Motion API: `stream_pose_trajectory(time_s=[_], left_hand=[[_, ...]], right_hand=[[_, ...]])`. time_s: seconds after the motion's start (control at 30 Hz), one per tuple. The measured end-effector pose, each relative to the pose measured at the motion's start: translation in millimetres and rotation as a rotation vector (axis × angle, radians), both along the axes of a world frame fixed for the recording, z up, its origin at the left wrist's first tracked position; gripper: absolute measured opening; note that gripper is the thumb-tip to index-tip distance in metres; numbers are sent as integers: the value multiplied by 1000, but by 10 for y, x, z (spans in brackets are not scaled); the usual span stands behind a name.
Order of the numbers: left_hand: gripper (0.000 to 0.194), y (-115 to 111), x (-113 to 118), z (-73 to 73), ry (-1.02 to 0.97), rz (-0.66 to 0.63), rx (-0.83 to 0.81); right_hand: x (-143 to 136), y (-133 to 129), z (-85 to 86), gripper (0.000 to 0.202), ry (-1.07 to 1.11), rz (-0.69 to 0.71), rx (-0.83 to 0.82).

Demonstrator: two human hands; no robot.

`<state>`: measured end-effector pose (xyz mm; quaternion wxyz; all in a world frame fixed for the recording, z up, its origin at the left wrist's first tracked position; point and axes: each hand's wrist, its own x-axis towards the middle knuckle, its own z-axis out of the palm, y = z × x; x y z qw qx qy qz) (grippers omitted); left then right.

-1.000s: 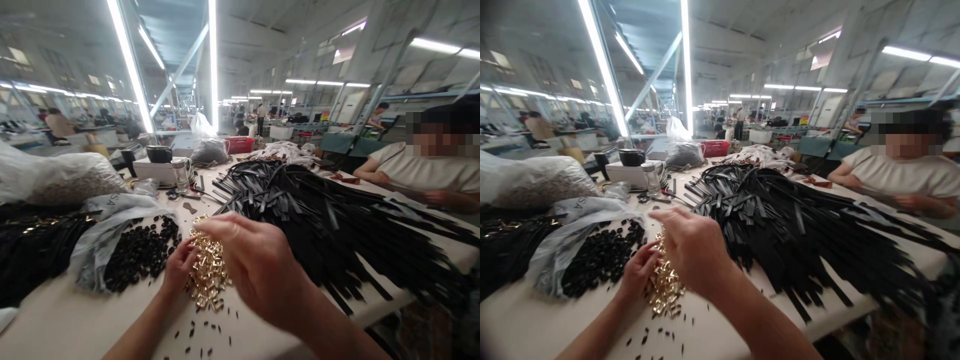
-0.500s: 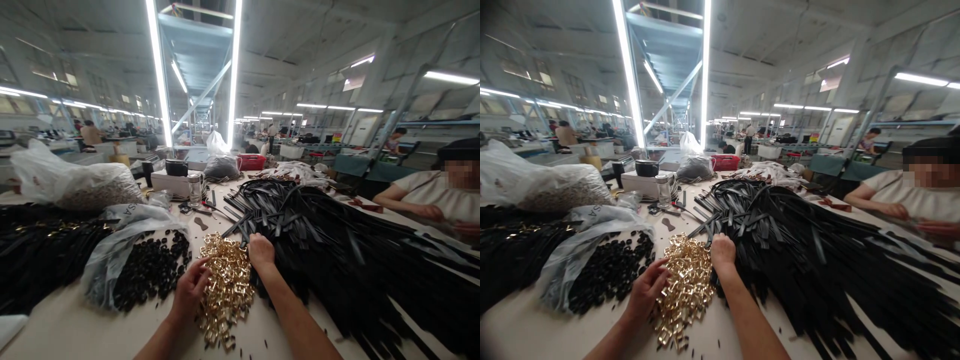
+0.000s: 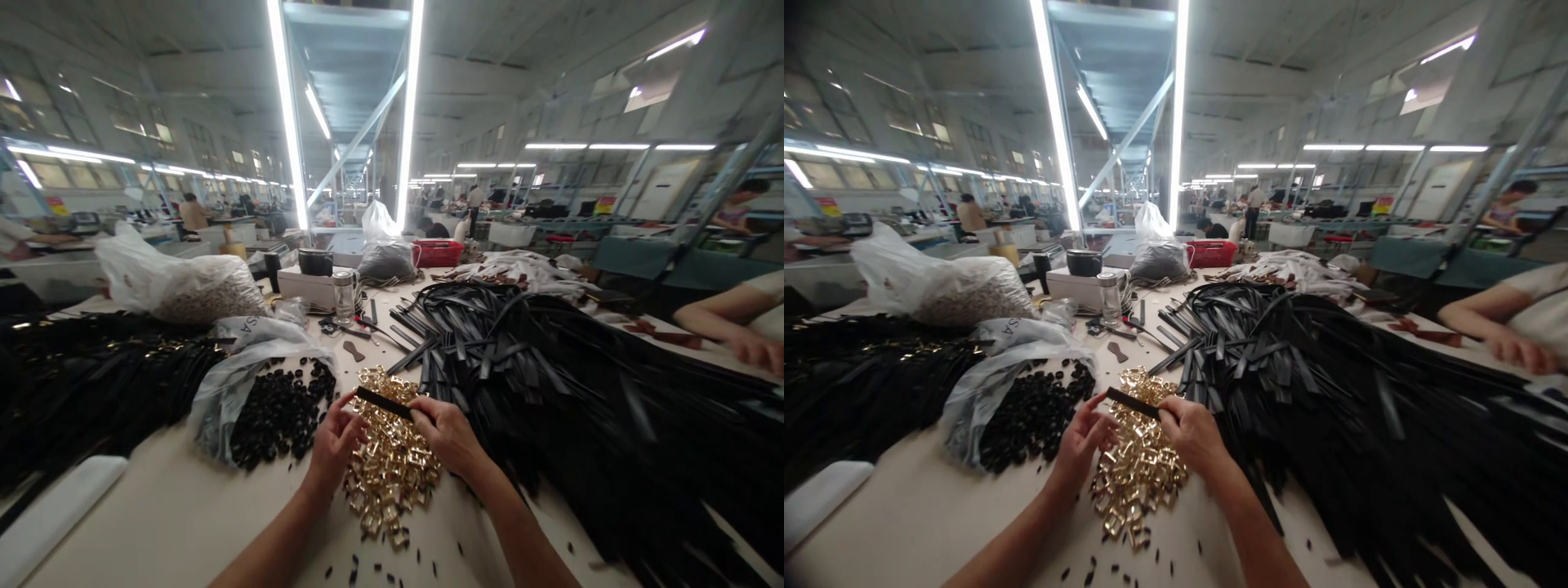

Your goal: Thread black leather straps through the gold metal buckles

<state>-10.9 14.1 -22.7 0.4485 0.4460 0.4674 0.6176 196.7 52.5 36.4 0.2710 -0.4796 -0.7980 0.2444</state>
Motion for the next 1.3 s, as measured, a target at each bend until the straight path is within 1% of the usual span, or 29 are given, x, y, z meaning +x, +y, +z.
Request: stream_pose_trajectory(time_s=[0.07, 0.17, 0.27, 0.33, 0.43, 0.6, 0.7, 0.83, 1.0, 1.1, 1.2, 1.27, 1.3], left_hand=[[55, 19, -35, 3, -23, -3, -20], [43, 46, -76, -17, -35, 21, -61], [36, 60, -83, -47, -74, 23, -107], [35, 60, -67, -59, -142, 5, -167], [35, 44, -30, -61, -245, -11, -240], [34, -4, 7, -38, -316, -47, -255], [34, -23, 22, -22, -352, -60, -269], [35, -32, 47, -4, -382, -45, -279], [38, -57, 65, 39, -340, -96, -263], [36, -88, 69, 96, -230, -140, -227], [33, -116, 73, 139, -62, -158, -192], [32, -123, 77, 139, -19, -152, -213], [33, -122, 79, 131, -27, -143, -235]], right_hand=[[-19, -10, -82, 25, 20, 38, -13], [-37, 34, -191, 24, 14, 75, -35], [-54, 65, -247, 24, 12, 88, -57], [-76, 52, -254, 22, 15, 94, -52], [-136, -11, -243, 17, 15, 105, 14], [-258, -104, -254, 19, 22, 139, 148], [-295, -120, -271, 19, 42, 129, 193], [-293, -130, -261, 16, 38, 133, 241], [-247, -130, -228, 18, -127, 131, 362], [-199, -127, -194, 23, -263, 108, 417], [-154, -137, -144, 28, -331, 86, 404], [-141, -151, -118, 27, -302, 97, 371], [-141, -158, -112, 22, -263, 115, 349]])
